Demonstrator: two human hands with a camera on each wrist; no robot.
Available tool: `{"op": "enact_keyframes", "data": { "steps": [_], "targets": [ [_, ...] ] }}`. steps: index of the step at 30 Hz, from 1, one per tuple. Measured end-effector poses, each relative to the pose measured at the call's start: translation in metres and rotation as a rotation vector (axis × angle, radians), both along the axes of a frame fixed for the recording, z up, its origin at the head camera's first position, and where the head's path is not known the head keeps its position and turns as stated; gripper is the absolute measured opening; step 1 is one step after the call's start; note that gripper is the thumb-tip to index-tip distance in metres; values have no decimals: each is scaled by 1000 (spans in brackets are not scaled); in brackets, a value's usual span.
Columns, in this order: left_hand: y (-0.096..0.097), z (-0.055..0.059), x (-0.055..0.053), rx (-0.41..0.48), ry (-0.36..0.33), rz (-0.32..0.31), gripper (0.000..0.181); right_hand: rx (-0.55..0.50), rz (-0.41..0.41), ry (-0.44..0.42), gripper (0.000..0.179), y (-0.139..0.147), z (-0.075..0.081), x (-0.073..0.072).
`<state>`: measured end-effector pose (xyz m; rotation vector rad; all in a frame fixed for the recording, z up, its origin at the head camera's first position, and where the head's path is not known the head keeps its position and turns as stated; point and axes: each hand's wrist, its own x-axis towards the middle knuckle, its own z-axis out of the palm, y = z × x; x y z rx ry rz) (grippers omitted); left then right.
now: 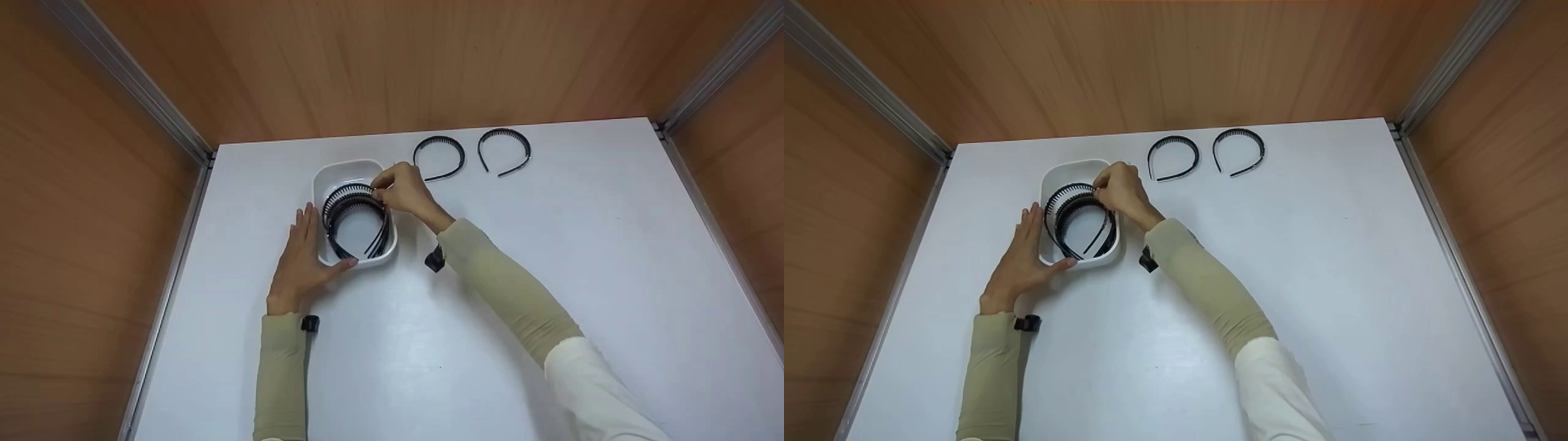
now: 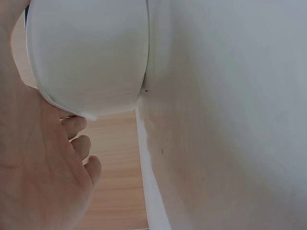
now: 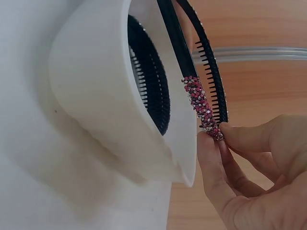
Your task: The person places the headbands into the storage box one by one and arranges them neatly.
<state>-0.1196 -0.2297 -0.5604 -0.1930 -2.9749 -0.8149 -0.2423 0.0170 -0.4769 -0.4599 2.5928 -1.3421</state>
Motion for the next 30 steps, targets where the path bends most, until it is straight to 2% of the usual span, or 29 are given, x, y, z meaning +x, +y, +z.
{"op": "enact_keyframes", "data": {
  "steps": [9, 16, 23, 30],
  "targets": [
    [0, -2, 0, -2, 11, 5, 140, -6, -16, -24, 15, -2, -8, 0],
    [0, -1, 0, -4, 11, 0, 141, 27, -2, 26, 17, -6, -12, 4],
    [0, 0, 0, -2, 30, -15, 140, 63, 18, 36, 19, -9, -13, 8],
    [0, 0, 3, 7, 8, 5, 140, 84, 37, 58, 19, -10, -17, 9]
  ]
}}
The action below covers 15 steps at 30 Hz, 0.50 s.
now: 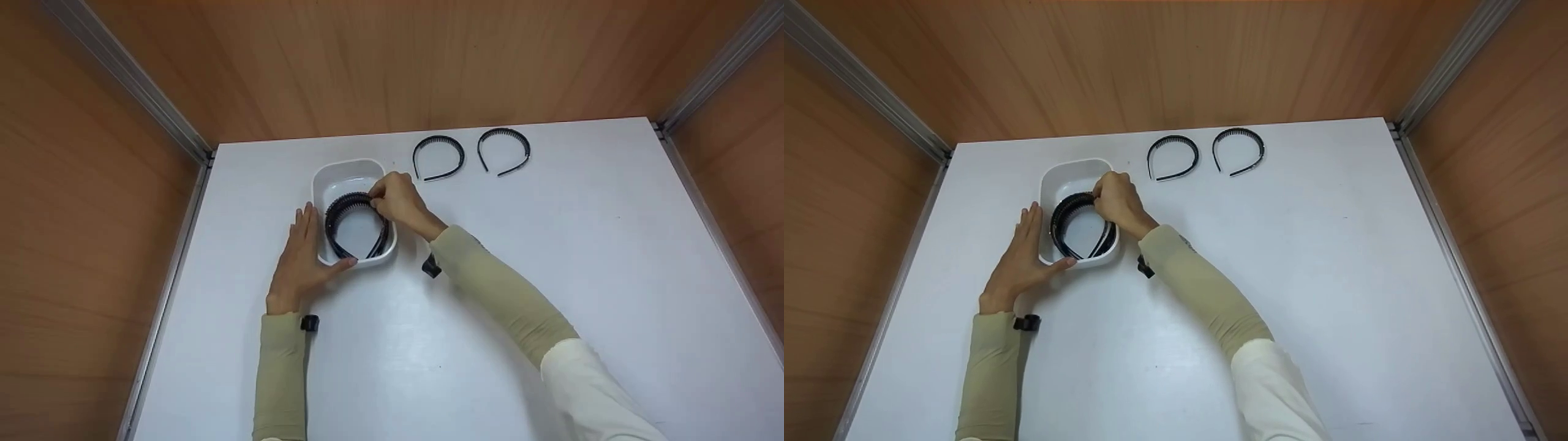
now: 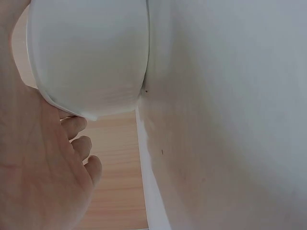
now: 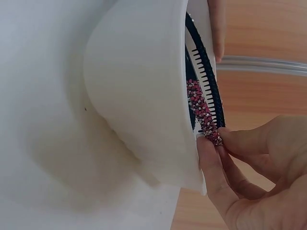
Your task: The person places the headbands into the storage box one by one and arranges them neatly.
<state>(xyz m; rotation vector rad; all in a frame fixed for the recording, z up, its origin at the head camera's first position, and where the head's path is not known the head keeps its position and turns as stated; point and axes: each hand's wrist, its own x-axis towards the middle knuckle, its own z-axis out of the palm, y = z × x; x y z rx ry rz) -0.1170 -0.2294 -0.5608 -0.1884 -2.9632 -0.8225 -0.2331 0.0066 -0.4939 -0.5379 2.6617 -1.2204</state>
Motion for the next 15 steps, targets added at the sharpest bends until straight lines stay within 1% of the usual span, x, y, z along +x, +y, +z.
{"op": "enact_keyframes", "data": {
  "steps": [4, 10, 15],
  "targets": [
    [1, 0, 1, -2, 4, 7, 140, 12, 7, -1, 19, -2, -1, 1],
    [3, 2, 2, -4, -13, 18, 140, 29, 13, 0, 19, -4, -1, 1],
    [3, 3, 2, 4, -16, 18, 139, 79, 12, 8, 21, -6, -1, 2]
  ]
}}
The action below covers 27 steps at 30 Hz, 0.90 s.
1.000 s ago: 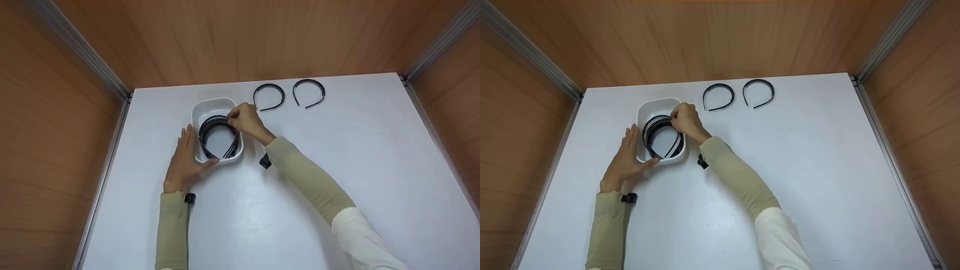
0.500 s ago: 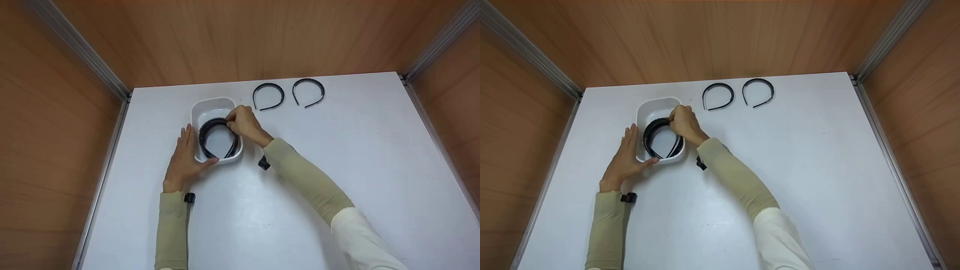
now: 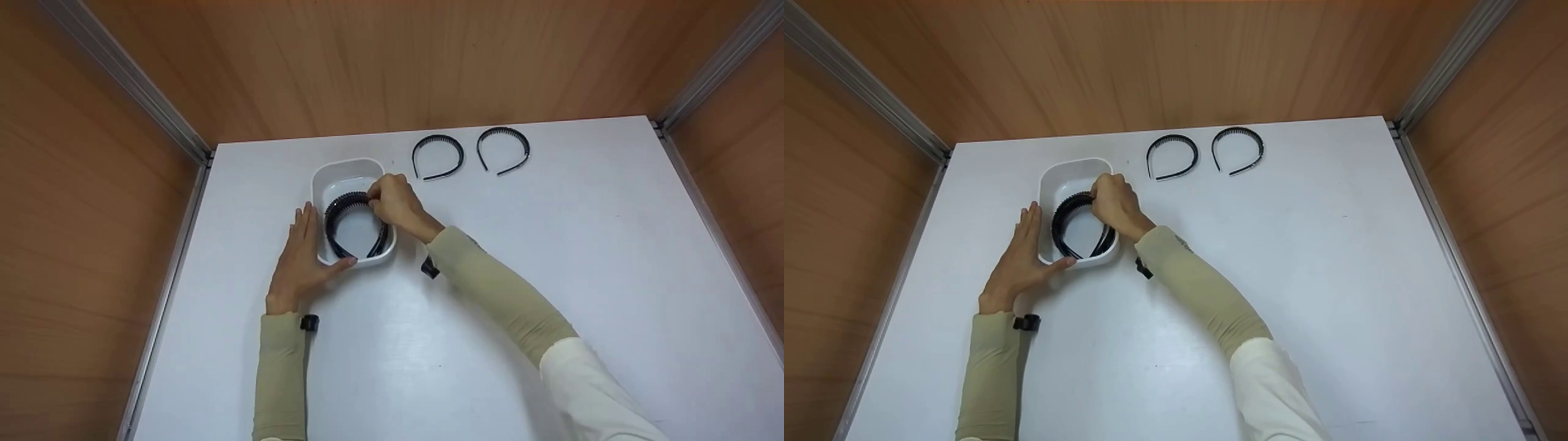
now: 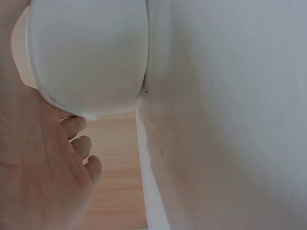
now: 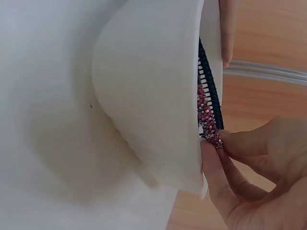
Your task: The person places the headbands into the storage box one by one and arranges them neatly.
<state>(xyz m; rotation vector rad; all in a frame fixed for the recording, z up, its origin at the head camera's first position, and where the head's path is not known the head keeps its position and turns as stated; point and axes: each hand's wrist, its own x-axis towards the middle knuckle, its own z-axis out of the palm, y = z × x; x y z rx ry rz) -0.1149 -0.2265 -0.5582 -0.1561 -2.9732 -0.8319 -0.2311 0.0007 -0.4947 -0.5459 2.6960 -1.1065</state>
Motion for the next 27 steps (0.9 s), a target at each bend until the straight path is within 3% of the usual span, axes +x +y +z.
{"op": "enact_keyframes", "data": {
  "steps": [27],
  "targets": [
    [-2, -2, -4, 3, 22, -26, 140, -8, -9, 22, 24, 11, 4, -2]
  ]
}}
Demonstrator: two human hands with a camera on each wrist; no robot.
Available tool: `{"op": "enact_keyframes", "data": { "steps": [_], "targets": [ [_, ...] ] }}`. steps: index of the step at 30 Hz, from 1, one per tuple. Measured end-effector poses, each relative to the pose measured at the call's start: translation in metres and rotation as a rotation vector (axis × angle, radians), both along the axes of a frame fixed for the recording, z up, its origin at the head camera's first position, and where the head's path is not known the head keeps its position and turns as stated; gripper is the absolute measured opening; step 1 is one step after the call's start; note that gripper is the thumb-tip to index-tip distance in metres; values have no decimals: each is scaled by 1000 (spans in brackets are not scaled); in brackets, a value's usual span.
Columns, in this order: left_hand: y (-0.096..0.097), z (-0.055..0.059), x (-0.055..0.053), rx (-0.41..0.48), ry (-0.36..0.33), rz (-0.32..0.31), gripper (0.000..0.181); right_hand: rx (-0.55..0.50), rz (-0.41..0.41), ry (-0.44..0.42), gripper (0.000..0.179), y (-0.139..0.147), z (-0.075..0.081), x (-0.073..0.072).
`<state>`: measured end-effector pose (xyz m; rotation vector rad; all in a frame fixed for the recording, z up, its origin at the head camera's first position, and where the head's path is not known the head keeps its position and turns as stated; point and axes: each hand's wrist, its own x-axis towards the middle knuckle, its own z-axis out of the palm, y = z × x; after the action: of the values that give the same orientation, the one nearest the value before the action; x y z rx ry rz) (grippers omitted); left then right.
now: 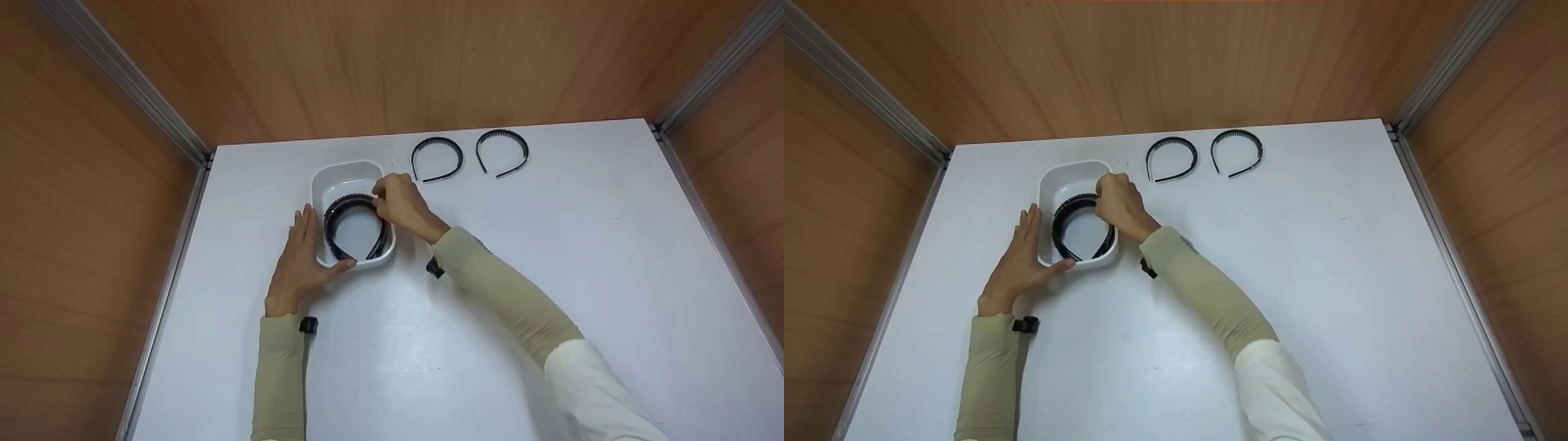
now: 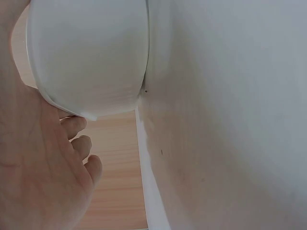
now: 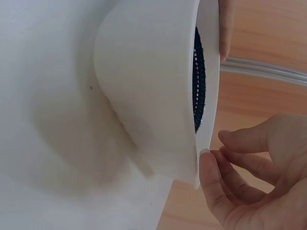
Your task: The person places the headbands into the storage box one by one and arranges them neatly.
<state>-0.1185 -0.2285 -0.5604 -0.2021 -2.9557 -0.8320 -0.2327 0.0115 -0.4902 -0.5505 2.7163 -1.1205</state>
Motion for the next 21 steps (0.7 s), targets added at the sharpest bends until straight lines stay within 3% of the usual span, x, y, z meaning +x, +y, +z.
{"op": "enact_keyframes", "data": {
  "steps": [14, 21],
  "targets": [
    [1, 0, 1, -2, 5, -9, 140, -16, -20, 91, 23, 30, 1, -11],
    [-1, 0, 2, -9, -1, -11, 141, 1, -48, 66, 24, 53, -1, -20]
  ]
}}
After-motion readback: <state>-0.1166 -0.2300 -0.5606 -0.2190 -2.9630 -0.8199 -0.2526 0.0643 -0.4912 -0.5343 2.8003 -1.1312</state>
